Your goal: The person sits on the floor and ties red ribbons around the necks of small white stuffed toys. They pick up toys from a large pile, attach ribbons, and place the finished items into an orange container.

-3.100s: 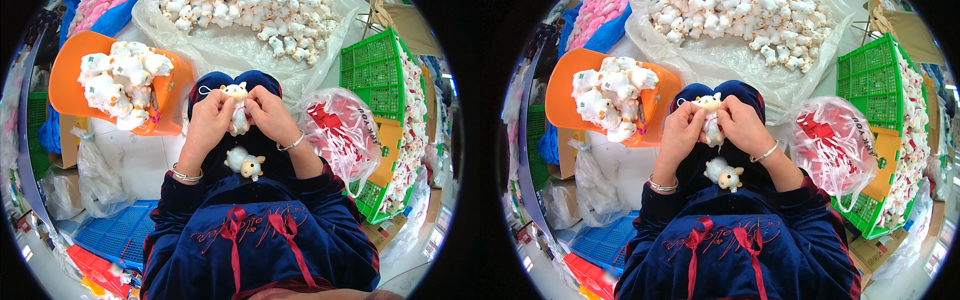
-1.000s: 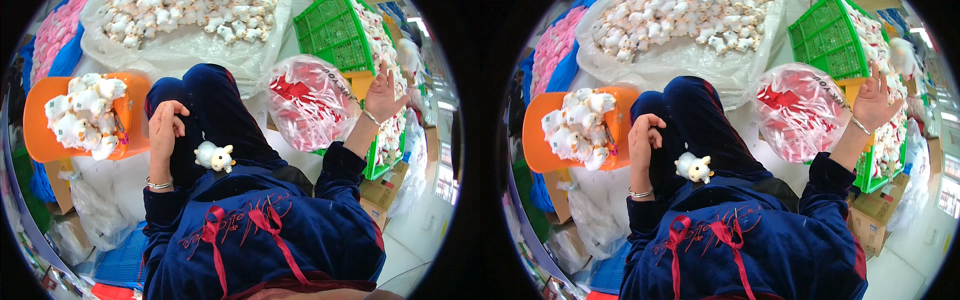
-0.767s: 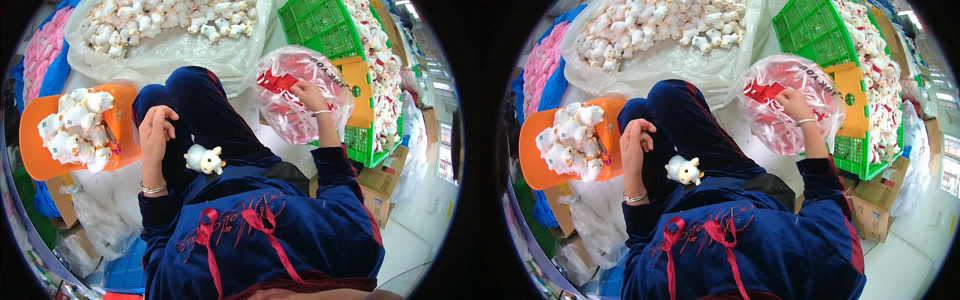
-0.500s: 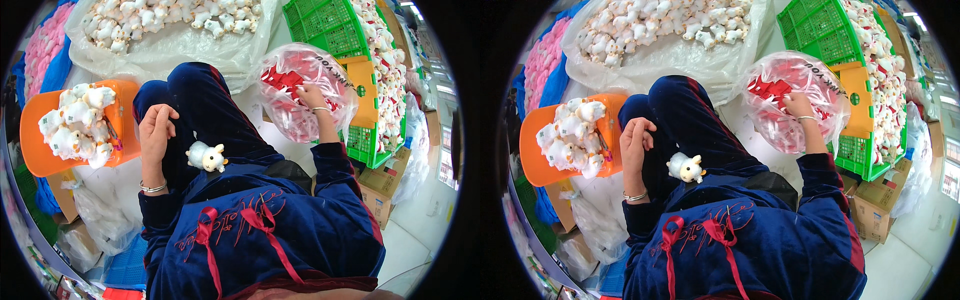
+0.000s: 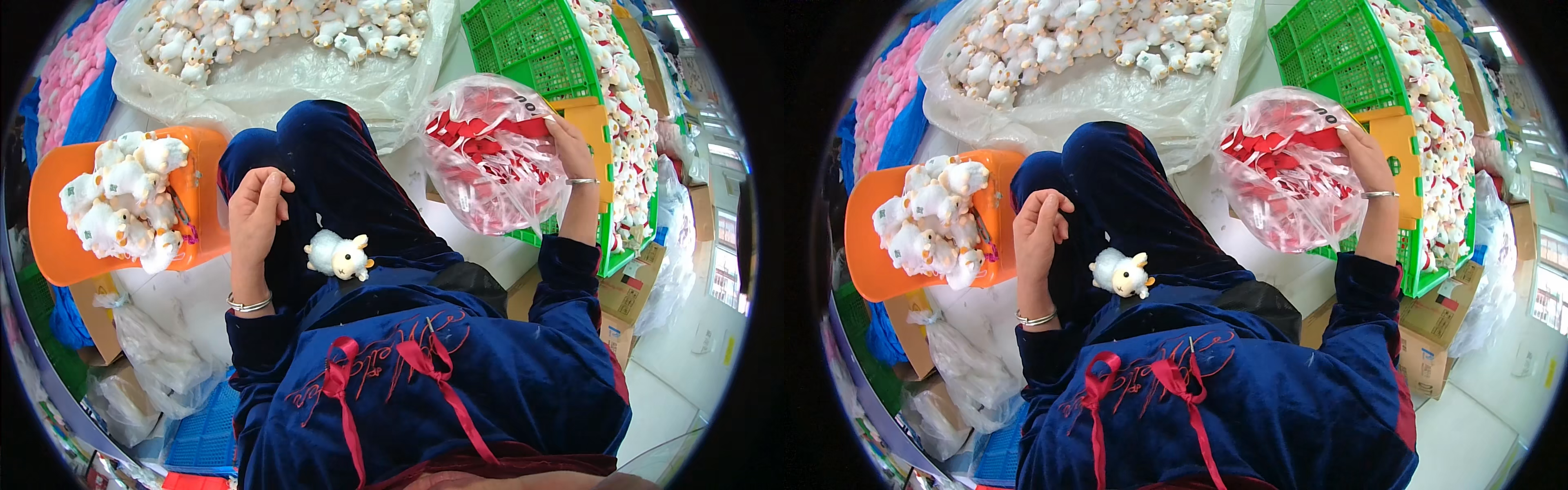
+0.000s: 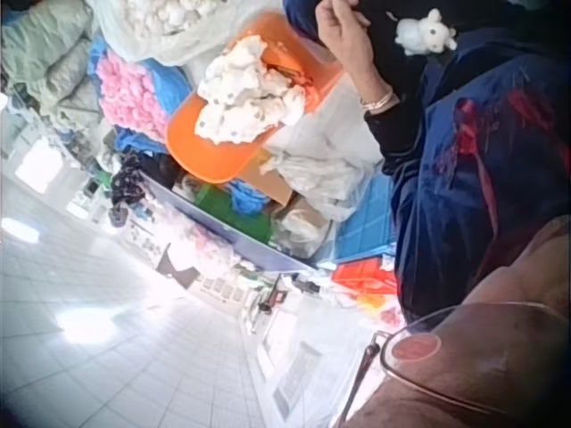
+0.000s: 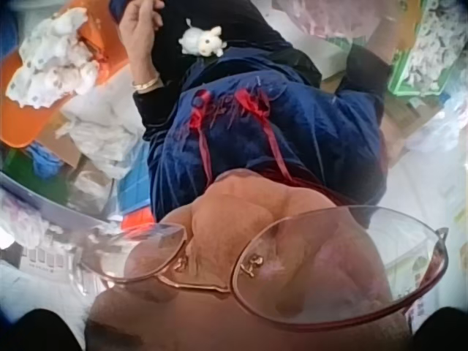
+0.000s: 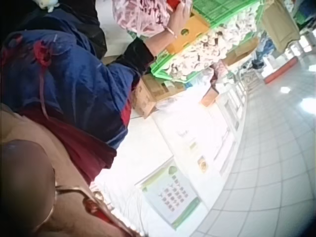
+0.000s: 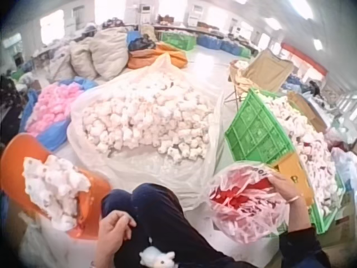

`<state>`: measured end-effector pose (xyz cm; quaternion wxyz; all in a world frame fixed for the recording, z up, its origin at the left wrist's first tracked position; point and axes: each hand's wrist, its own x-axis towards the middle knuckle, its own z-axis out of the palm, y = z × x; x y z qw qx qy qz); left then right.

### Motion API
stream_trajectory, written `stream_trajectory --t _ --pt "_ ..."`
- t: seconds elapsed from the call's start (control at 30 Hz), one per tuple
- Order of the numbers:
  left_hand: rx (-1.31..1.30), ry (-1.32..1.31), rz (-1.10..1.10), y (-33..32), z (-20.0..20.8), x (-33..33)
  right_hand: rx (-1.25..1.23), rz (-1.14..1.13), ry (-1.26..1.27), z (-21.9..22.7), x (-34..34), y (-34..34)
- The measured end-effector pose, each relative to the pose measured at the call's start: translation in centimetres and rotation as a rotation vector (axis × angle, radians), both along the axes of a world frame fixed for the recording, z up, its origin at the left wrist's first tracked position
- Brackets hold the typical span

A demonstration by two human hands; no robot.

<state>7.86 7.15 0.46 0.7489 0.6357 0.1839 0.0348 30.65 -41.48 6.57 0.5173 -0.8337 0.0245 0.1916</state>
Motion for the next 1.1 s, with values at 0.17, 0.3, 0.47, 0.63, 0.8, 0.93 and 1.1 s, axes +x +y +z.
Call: stream_trajectory --t 0.17,0.3,0.47,0.63,0.8,0.93,1.1 --pt "0.074 -0.099 -0.076 -2.0 1.2 1.0 0.281 0.234 0.128 3.5 -2.3 7.6" --pt "0.243 -0.172 -0.238 -3.9 5.3 2.5 0.317 0.440 0.295 4.4 -5.0 15.2" --pt "-0.030 -0.199 -0.518 -4.6 6.5 3.6 0.473 0.627 0.466 5.0 -6.7 21.5" --pt "-0.190 -0.004 -0.504 -3.5 5.5 2.5 0.514 0.627 0.525 5.3 -6.7 24.1" --pt "-0.265 -0.061 -0.185 -3.0 2.8 1.6 0.490 0.520 0.439 4.3 -6.8 25.1" --pt "-0.300 -0.049 0.015 -1.5 1.8 1.0 0.120 0.504 -0.136 1.3 -7.1 25.0" --pt "-0.332 -0.049 0.169 0.5 0.8 -0.3 -0.076 0.801 -0.354 0.0 -10.0 25.0"
